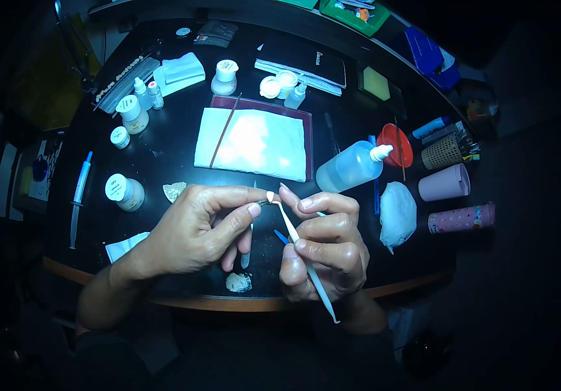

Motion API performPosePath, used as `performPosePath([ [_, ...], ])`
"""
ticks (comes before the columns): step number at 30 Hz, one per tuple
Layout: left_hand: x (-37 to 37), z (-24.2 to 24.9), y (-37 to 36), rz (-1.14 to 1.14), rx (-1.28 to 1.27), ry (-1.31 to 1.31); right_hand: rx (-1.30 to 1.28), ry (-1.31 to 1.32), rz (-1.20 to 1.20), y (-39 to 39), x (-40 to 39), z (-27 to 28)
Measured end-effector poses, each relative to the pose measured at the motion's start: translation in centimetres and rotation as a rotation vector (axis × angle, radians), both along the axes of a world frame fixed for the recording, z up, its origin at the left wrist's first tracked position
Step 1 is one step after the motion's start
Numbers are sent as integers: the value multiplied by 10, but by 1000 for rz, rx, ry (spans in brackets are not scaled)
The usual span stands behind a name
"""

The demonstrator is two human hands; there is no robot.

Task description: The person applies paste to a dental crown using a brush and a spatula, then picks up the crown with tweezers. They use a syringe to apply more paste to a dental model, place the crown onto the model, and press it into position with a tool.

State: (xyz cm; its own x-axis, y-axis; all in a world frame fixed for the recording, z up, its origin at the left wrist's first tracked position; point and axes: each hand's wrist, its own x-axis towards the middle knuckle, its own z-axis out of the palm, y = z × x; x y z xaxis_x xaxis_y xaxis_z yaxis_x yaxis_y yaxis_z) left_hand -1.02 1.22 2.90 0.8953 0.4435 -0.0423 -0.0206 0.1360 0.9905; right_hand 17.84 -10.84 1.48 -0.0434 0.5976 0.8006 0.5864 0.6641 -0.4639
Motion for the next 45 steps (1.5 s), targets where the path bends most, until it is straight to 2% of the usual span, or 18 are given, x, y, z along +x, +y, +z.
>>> performPosePath([
  [8,1,2,-1,19,6,29,-9,-35,-71,-1,-5,1],
  [35,1,1,-2,31,34,34,-1,-40,-73,0,-6,2],
  [45,-1,6,1,-32,-56,69,2,4,-68,-1,-8,1],
])
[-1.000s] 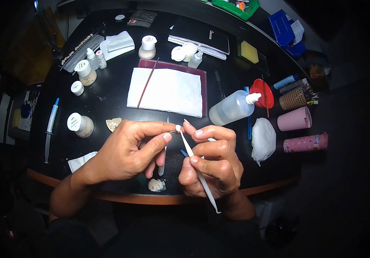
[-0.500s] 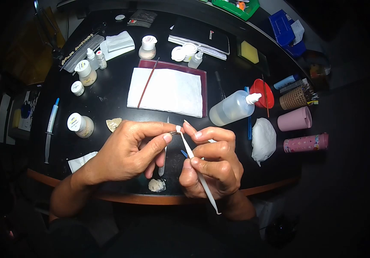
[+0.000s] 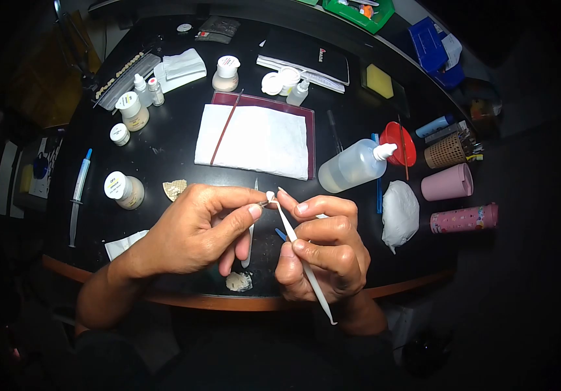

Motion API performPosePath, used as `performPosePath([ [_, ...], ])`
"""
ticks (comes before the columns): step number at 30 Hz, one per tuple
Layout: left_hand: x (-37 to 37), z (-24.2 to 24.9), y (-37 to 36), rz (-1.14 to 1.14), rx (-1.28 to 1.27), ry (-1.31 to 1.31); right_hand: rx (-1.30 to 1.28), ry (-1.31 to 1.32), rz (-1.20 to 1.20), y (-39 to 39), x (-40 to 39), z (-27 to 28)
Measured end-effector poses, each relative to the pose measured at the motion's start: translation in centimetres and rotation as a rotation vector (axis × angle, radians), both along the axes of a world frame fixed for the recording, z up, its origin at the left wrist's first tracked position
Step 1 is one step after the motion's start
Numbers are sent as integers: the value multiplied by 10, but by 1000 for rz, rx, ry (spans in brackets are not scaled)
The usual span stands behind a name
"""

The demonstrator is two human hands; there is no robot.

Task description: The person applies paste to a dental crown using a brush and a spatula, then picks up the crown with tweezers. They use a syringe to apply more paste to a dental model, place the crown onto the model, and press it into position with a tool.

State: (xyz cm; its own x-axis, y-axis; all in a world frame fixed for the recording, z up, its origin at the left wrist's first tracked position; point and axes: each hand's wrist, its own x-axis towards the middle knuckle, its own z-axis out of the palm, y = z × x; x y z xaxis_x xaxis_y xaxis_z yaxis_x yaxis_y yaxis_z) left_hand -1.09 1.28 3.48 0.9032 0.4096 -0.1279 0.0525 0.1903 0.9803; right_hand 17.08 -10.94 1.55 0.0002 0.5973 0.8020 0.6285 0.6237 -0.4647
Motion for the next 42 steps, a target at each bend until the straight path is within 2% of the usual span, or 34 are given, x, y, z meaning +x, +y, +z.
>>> performPosePath([
  [26,0,1,2,-30,-12,11,-45,-100,-51,-2,-2,8],
  [42,0,1,2,-31,0,11,-8,-69,-47,1,-2,2],
])
